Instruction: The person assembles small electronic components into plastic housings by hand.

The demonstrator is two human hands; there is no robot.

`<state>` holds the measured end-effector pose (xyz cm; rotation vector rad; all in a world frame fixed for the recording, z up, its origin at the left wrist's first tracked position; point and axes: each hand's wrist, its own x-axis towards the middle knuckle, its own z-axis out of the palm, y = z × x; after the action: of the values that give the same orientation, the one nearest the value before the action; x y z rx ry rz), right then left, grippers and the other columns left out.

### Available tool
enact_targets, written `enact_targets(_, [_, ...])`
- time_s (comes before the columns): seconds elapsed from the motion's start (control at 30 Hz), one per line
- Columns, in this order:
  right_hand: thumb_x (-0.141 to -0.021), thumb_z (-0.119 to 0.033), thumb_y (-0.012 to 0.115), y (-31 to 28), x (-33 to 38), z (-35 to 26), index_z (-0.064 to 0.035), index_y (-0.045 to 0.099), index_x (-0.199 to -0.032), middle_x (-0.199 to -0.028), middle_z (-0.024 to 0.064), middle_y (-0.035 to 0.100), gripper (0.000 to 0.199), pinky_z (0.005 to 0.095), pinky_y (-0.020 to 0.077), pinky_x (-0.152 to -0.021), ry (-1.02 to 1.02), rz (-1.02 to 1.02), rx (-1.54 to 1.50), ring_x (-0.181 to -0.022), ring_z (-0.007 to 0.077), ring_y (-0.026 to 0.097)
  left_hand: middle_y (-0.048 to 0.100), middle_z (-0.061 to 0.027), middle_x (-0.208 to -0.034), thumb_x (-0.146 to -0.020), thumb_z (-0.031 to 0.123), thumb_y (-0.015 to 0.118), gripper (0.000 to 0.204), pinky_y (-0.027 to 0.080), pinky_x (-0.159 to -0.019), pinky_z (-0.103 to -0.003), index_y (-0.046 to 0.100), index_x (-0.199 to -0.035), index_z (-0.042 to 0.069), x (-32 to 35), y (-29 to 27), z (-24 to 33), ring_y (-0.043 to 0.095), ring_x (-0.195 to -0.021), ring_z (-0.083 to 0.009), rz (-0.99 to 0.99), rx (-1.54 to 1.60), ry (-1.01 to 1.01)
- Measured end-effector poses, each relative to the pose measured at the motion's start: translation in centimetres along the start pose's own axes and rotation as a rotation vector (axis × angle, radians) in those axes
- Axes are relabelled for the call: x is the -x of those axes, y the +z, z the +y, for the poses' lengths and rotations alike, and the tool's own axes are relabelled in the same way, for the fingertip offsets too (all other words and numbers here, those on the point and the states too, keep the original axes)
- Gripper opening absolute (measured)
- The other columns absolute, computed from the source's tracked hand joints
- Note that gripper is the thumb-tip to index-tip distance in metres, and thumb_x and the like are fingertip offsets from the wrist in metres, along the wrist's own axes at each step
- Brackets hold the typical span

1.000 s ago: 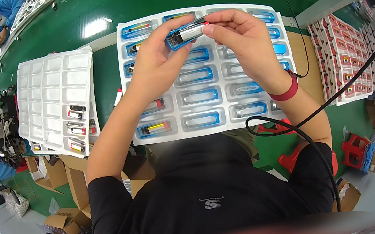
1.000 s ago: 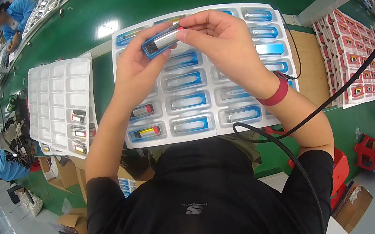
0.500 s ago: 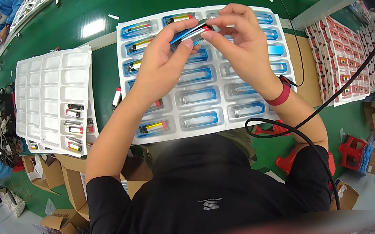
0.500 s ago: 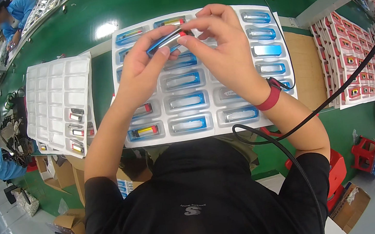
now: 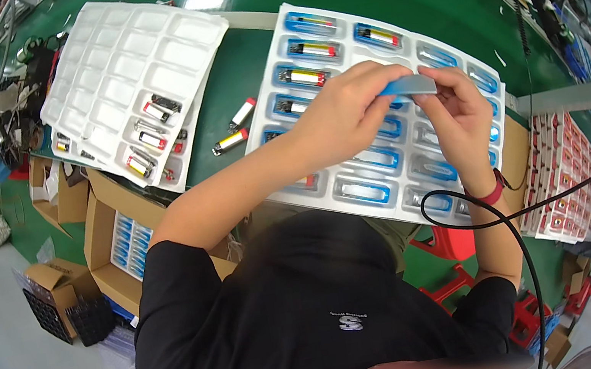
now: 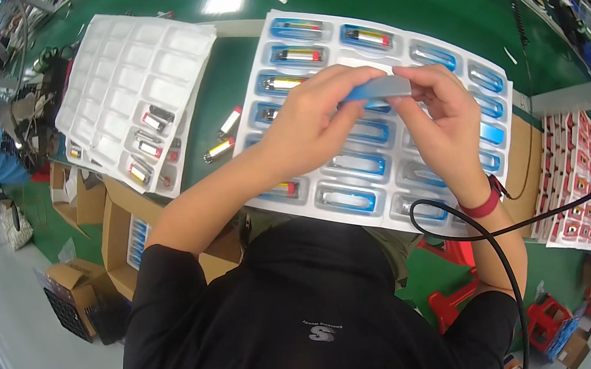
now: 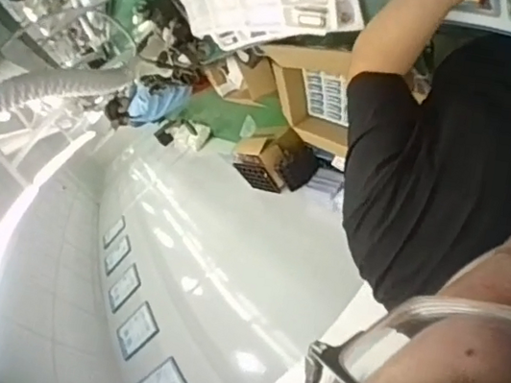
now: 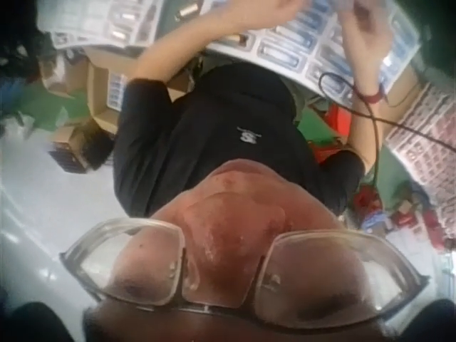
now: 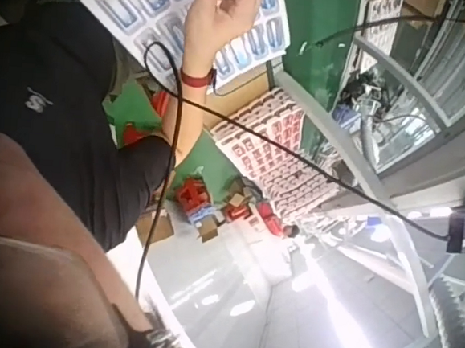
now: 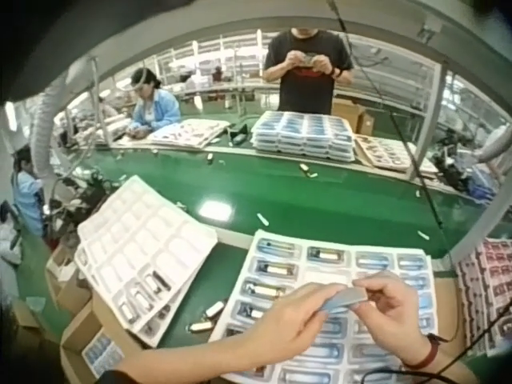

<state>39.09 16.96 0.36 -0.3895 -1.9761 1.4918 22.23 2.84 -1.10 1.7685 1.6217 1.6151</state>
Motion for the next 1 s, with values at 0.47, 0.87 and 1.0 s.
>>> enact_targets(0.47, [-0.091, 0.009, 0.067, 3.7, -0.6, -2.0, 0.0029, 0.062, -0.122, -0.115, 0.0074, 0.059, 0.032, 0.0291, 0.0503, -0.094, -0.090, -0.080, -0.154, -0.110, 0.0154, 0.062, 0.066, -0.0101, -0.124, -0.100, -0.004, 0.059, 0.037, 0.054, -0.097, -0.030, 0.058, -0.137, -0.002, 1.3, -3.7, 1.5, 0.064, -0.112, -0.0143, -0.038, 0.473, -0.273])
enact_targets(0.87, [-0.092, 0.000, 0.071, 0.7, -1.7, -0.9, -0.0002, 0.070, -0.118, -0.098, 0.0035, 0.067, 0.025, 0.0250, 0.0530, -0.081, 0.081, 0.023, 0.115, -0.090, 0.0099, 0.065, 0.069, -0.0074, -0.114, -0.093, 0.005, 0.070, 0.034, 0.053, -0.084, -0.029, 0.066, -0.127, 0.003, 0.6, -7.4, 1.8, 0.065, -0.092, -0.0159, -0.033, -0.106, -0.126])
enact_targets(1.0, [-0.091, -0.018, 0.075, -0.7, -4.9, 2.8, -0.0011, 0.073, -0.110, -0.089, 0.0076, 0.074, 0.026, 0.0278, 0.0545, -0.071, 0.149, 0.004, 0.420, -0.076, 0.0123, 0.067, 0.069, -0.0148, -0.106, -0.090, 0.011, 0.070, 0.027, 0.055, -0.079, -0.033, 0.069, -0.117, 0.004, 3.7, -13.3, -0.7, 0.069, -0.091, -0.0267, -0.191, -0.533, -0.556])
